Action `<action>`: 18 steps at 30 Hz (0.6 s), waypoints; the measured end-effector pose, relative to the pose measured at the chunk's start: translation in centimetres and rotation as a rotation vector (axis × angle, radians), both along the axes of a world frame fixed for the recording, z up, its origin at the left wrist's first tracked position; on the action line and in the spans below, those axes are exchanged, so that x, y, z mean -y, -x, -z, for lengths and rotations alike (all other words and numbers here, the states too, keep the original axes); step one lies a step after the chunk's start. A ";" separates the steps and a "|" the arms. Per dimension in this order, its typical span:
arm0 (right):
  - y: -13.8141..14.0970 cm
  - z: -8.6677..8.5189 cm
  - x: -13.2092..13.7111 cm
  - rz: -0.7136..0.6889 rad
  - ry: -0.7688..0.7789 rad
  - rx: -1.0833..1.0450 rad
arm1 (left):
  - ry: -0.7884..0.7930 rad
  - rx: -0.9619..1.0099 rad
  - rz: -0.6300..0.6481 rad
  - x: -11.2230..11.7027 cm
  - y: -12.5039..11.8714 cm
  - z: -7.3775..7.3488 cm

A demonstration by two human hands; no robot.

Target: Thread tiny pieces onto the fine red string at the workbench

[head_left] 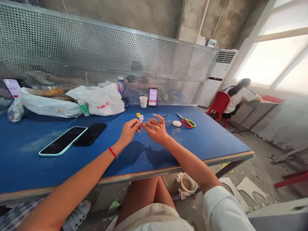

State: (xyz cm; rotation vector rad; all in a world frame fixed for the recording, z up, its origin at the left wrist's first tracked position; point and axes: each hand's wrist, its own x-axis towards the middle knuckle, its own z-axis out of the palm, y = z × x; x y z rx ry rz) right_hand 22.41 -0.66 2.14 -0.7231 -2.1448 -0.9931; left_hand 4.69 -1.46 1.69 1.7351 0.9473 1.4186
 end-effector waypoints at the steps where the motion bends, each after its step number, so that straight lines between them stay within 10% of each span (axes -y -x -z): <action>1: 0.1 0.1 -0.1 -0.007 -0.002 0.013 | -0.036 -0.064 -0.021 0.0 0.0 0.1; 9: 0.6 0.1 0.4 -0.045 0.011 0.043 | -0.186 -0.416 -0.065 -0.2 0.8 -0.3; 18: 0.2 -0.8 -0.3 -0.199 0.946 -0.444 | -0.161 -0.435 0.075 -0.6 1.0 -0.2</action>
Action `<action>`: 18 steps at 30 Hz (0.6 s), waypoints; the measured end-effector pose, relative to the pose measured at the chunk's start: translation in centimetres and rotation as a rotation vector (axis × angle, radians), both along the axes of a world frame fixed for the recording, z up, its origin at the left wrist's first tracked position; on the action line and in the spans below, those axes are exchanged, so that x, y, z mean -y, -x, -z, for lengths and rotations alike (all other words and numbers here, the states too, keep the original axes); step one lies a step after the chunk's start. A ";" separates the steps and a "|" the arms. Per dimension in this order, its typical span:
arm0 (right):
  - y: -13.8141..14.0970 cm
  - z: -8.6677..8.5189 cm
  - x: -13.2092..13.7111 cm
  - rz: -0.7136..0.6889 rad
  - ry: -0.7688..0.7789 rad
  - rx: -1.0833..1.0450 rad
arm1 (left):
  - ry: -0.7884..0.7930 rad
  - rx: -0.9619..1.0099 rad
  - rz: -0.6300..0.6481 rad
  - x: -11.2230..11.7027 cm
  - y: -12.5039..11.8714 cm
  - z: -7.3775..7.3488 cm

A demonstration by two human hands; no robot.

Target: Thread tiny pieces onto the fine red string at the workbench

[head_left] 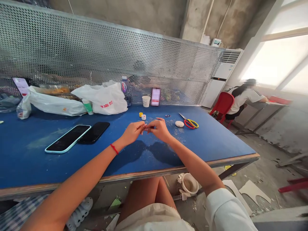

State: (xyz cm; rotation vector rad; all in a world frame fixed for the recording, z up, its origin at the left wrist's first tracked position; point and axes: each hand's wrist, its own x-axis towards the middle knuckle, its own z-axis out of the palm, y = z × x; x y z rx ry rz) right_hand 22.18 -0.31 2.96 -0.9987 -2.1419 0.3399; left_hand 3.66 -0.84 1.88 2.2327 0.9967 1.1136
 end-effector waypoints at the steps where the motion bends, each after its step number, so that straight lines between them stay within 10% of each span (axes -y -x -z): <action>1: -0.2 -0.2 -0.2 -0.070 0.103 -0.068 | 0.013 0.004 0.022 0.0 0.1 -0.1; 7: -0.9 -1.8 0.2 -0.412 0.531 -0.409 | 0.105 0.132 0.176 0.6 0.3 -1.3; 18: 0.4 -1.3 0.7 -0.507 0.762 -0.741 | 0.441 0.641 0.317 2.5 -1.2 -1.9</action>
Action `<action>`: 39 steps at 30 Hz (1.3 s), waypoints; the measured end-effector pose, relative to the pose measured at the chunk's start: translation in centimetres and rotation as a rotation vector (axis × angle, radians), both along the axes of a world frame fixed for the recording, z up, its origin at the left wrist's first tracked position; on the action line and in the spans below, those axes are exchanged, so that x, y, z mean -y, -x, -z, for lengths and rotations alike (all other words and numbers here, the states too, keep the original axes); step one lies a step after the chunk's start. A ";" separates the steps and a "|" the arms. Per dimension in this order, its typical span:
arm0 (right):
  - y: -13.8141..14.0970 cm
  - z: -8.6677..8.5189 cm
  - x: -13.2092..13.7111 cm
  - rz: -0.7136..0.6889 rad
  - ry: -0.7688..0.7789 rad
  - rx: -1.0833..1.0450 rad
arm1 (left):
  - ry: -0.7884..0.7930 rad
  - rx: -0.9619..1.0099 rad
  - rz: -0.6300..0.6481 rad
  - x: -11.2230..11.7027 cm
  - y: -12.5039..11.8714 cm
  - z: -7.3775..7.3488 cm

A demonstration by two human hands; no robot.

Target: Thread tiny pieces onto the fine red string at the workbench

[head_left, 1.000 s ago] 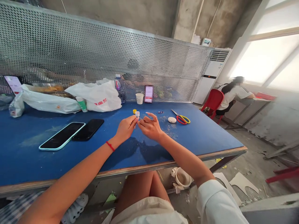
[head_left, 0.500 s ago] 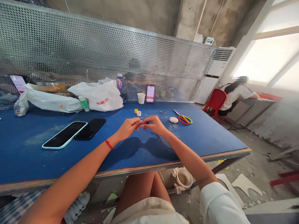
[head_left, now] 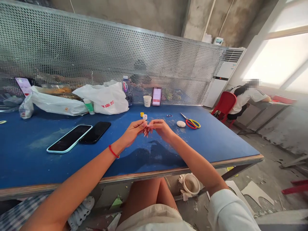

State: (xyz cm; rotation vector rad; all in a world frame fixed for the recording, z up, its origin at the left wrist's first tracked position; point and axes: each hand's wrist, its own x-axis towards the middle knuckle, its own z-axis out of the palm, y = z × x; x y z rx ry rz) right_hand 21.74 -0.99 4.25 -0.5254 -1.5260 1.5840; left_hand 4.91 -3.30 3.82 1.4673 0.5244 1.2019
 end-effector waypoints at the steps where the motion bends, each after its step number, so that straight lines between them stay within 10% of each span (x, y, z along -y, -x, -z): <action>1: 0.2 0.1 0.0 0.002 0.028 -0.025 | 0.041 0.036 0.014 0.1 -0.1 0.0; 14: 0.7 0.6 0.2 0.234 -0.085 -0.093 | 0.304 0.144 0.226 -0.1 0.6 -0.4; 34: 0.3 0.8 -0.3 0.015 0.149 -0.022 | 0.025 -0.011 -0.047 -0.3 0.6 0.2; 39: 0.4 0.3 0.3 0.227 -0.035 -0.014 | 0.147 0.027 -0.058 -0.7 0.7 0.1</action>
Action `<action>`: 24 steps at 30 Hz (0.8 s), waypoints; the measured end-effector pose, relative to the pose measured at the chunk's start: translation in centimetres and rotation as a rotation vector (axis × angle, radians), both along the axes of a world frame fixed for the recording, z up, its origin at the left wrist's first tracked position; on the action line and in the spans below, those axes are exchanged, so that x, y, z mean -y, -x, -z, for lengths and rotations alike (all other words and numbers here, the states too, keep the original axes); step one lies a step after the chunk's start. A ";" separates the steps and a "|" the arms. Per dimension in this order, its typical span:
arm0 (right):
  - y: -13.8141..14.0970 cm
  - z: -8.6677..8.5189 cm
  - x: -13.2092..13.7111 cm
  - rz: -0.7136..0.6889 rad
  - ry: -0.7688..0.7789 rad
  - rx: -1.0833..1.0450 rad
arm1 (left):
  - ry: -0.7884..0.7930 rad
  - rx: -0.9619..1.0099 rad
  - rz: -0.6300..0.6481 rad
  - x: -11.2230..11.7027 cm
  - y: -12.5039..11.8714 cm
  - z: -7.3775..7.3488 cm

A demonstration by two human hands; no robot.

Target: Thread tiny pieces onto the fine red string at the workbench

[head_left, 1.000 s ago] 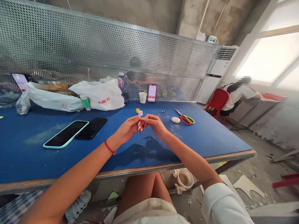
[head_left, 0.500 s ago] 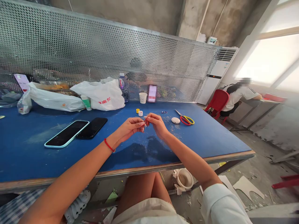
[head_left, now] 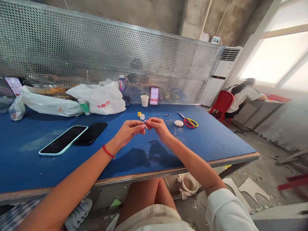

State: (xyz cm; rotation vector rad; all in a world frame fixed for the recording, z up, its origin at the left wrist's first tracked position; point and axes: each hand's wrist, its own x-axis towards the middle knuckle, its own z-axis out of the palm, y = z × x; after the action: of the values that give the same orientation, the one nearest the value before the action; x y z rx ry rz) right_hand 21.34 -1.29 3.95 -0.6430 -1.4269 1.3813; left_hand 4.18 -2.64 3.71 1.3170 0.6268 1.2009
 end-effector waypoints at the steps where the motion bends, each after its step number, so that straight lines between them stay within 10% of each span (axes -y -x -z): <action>1: 0.0 -0.1 0.1 0.053 -0.057 0.015 | 0.043 0.015 0.012 -0.2 0.1 0.0; 8: 0.1 0.0 0.6 0.232 -0.280 0.136 | 0.181 0.104 0.082 -0.8 0.5 0.3; 24: -0.9 -0.3 -1.0 0.061 -0.127 0.179 | -0.162 -0.227 -0.217 -0.3 0.0 -0.1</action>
State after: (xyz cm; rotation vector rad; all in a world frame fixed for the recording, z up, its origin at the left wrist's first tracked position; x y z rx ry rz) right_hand 22.24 -0.31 4.27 -0.7353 -1.6091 1.1984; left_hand 4.16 -2.36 3.80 1.5667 0.8675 1.3082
